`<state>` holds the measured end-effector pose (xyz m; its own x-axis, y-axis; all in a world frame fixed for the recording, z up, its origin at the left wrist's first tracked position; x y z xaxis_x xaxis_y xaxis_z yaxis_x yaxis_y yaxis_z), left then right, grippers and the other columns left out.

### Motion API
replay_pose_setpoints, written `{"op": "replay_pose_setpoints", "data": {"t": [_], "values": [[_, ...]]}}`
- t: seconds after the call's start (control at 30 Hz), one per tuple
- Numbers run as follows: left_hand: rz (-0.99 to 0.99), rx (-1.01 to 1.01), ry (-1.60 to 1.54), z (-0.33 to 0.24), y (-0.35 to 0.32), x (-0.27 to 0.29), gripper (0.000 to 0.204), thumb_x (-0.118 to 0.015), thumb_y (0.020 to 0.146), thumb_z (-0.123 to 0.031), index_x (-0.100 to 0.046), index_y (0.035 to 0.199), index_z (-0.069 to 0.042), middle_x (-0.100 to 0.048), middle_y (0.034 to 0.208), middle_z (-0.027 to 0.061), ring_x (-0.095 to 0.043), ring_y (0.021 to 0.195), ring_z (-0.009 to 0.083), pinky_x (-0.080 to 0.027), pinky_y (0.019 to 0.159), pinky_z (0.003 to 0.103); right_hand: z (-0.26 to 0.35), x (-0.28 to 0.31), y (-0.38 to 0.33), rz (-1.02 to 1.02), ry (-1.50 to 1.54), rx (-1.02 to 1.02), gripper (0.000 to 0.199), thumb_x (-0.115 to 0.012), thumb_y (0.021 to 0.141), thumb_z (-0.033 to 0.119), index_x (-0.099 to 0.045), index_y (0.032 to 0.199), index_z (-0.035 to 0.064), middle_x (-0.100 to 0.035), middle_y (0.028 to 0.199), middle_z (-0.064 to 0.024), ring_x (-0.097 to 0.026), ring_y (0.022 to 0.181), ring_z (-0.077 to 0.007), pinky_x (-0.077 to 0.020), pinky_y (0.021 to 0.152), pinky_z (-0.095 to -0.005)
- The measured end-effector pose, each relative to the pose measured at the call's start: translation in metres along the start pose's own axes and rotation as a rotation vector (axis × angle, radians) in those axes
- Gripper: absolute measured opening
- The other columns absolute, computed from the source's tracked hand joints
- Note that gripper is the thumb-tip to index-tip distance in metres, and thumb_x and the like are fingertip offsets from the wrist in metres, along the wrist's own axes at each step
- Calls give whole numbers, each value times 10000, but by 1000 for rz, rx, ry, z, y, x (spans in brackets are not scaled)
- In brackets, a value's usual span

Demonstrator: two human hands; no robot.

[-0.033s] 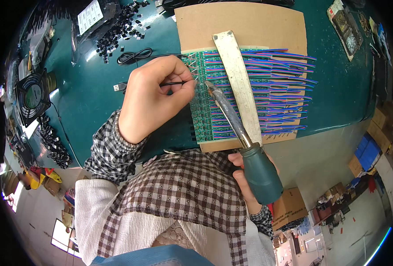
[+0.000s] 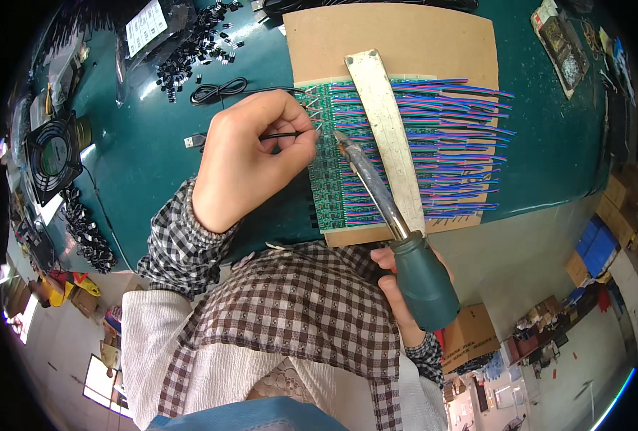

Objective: The person attaches USB cables to circuit boards on a jig by positioning the wires and soldering them with a soldering gun.

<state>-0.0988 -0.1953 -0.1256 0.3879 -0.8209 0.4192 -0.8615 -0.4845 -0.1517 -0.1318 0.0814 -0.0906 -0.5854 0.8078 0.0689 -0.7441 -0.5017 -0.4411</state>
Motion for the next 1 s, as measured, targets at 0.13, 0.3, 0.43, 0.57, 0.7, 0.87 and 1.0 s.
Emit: {"op": "replay_pose_setpoints", "data": {"t": [0.13, 0.3, 0.43, 0.57, 0.7, 0.87, 1.0], "values": [[7, -10, 11, 1, -1, 0, 102, -752, 791, 11, -660, 828, -13, -635, 748, 27, -603, 644, 95, -478, 569, 243, -2, 3, 0, 14, -14, 21, 441, -856, 861, 204, -599, 1136, -25, -723, 975, -134, -735, 956, -300, -588, 891, -414], [14, -10, 10, 2, -1, 0, 95, -752, 806, 21, -677, 855, -10, -635, 756, -7, -567, 661, 34, -443, 564, 201, -4, 3, -1, -4, 9, -19, 459, -847, 871, 280, -604, 1122, -18, -713, 991, -133, -729, 973, -300, -574, 868, -407], [17, -5, 11, -1, -1, 1, 117, -747, 786, 3, -641, 825, -25, -636, 760, 53, -619, 637, 159, -498, 576, 291, 0, 2, 2, 124, -50, 100, 325, -640, 990, 244, -569, 1144, -34, -681, 1096, -191, -687, 1003, -264, -560, 913, -393], [38, -96, 222, 0, -11, 6, 134, -752, 799, -12, -655, 882, -54, -652, 895, 91, -655, 747, 266, -523, 672, 368, -4, 6, 2, 42, 76, 142, 393, -666, 977, 278, -558, 1181, -40, -664, 1021, -169, -686, 958, -271, -594, 857, -423], [-106, -310, 375, 5, -21, 25, 183, -752, 816, -21, -702, 981, -81, -629, 1054, 98, -626, 943, 309, -495, 809, 407, -10, 14, 5, -52, 280, 157, 417, -709, 943, 305, -576, 1129, -43, -657, 995, -175, -683, 954, -288, -602, 817, -414], [-219, -362, 171, -15, 1, 55, 228, -748, 782, 72, -721, 990, -17, -686, 1075, 139, -682, 1000, 311, -551, 870, 383, -12, 33, 23, 17, 481, 289, 468, -619, 1023, 350, -489, 1278, -21, -612, 964, -109, -668, 971, -276, -643, 788, -445], [-246, -566, 307, -41, 67, 47, 227, -697, 838, 7, -708, 1059, -41, -677, 1048, 121, -667, 986, 340, -549, 868, 401, -10, 45, 27, -13, 542, 308, 465, -613, 1028, 356, -466, 1263, -17, -600, 931, -108, -660, 958, -256, -653, 787, -429]]}}
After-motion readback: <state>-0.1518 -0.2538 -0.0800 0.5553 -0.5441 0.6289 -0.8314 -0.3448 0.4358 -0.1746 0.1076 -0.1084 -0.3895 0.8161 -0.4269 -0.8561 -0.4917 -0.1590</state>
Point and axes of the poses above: each hand's wrist, its own y-axis towards the middle knuckle, its own x-axis out of the back of the hand, z = x × y, the point moved 4 cm from there along y, towards the middle knuckle
